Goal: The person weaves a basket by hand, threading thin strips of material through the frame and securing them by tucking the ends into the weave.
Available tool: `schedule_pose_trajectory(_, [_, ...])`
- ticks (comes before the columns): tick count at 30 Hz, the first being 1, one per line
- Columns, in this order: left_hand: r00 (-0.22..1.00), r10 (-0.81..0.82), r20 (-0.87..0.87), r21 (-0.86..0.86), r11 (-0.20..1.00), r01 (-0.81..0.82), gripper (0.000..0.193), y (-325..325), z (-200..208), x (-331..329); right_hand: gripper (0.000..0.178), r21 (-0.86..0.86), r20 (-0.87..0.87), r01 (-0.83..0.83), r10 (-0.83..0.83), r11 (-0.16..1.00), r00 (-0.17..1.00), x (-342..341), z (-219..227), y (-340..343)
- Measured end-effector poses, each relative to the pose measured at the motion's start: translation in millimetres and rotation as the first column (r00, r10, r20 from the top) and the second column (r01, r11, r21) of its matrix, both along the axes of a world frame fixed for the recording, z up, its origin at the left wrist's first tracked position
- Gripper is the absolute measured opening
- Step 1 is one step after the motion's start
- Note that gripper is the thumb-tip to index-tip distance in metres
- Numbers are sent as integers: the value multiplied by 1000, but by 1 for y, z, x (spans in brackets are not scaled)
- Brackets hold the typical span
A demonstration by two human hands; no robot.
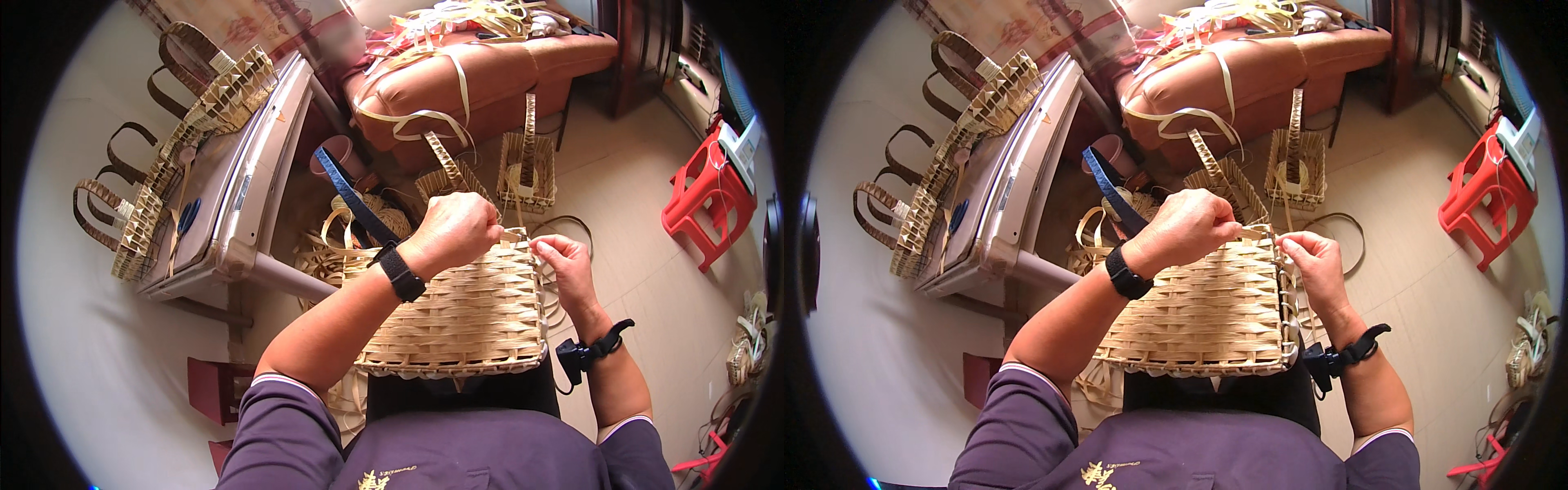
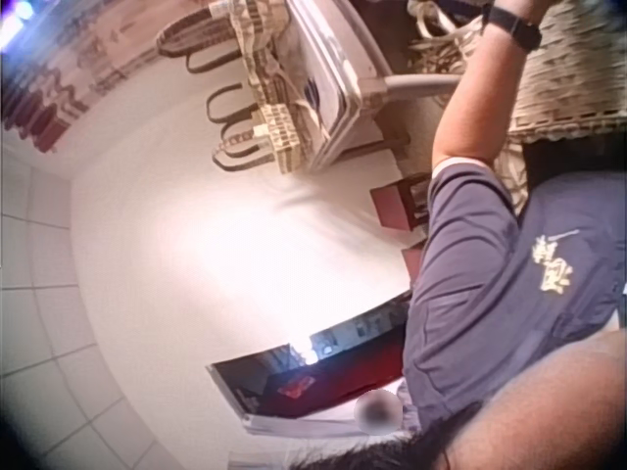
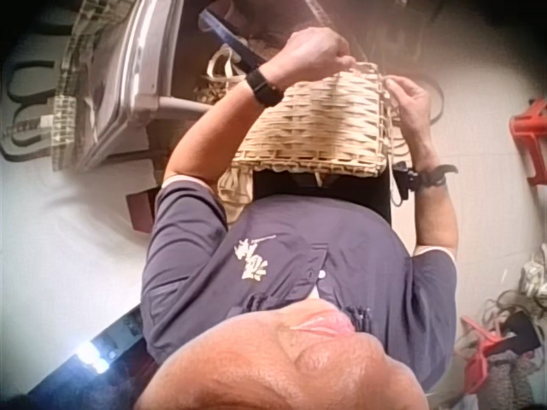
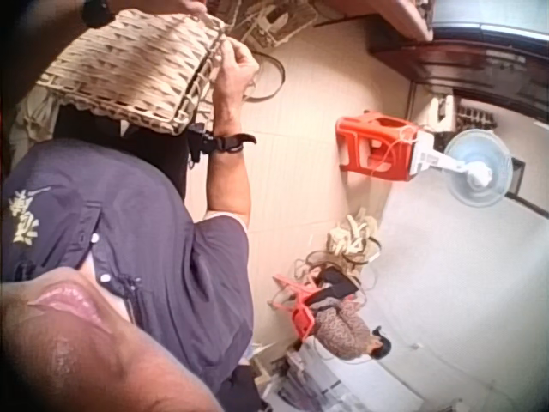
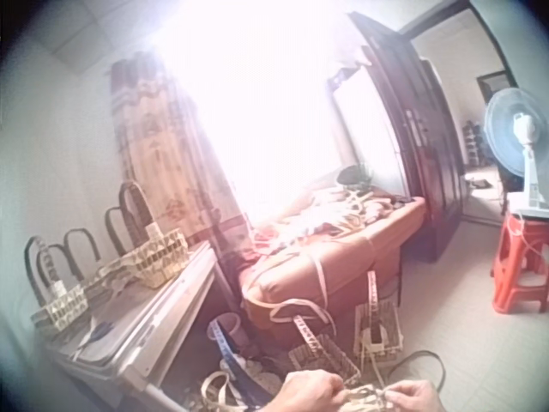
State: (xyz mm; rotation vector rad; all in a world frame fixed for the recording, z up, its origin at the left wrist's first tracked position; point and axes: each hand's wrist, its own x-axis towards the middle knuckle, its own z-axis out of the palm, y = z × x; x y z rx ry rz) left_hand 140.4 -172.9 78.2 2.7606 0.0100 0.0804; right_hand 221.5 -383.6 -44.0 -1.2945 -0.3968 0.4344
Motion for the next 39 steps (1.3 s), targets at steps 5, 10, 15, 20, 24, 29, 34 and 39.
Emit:
schedule_pose_trajectory(5, [1000, -19, 17, 117, 993, 17, 25, -1, -13, 0, 20, 13, -15, -36, 36, 999, 999, 3, 4, 9])
schedule_pose_trajectory(10, [999, -36, 36, 318, 948, 23, 23, -11, -11, 5, 21, 12, -1, -128, 128, 992, 992, 12, 4, 9])
schedule_pose_trajectory(15, [1000, -12, 20, 272, 962, 6, 17, -13, -15, 0, 24, 4, -61, -215, 215, 977, 975, 13, 10, 11])
schedule_pose_trajectory(20, [1000, 14, 28, 198, 980, -20, 9, -28, -16, 7, 24, -109, -139, -343, 328, 933, 934, 39, -7, 3])
schedule_pose_trajectory(24, [999, 3, 50, 192, 981, -13, 16, -30, -24, 0, 11, 8, -203, -361, 355, 933, 913, 36, 4, 3])
schedule_pose_trajectory(29, [995, -99, 23, 147, 985, 95, 23, 9, 18, -43, 10, 134, -224, -347, 370, 928, 902, 69, -20, -65])
schedule_pose_trajectory(34, [996, -90, -22, 154, 984, 92, 40, 143, 23, -101, 8, 69, -234, -272, 281, 960, 931, 81, -34, -104])
schedule_pose_trajectory(39, [993, 114, -44, 347, 933, -92, 47, 202, -16, -146, 8, 9, -215, -176, 174, 984, 961, 98, -30, -130])
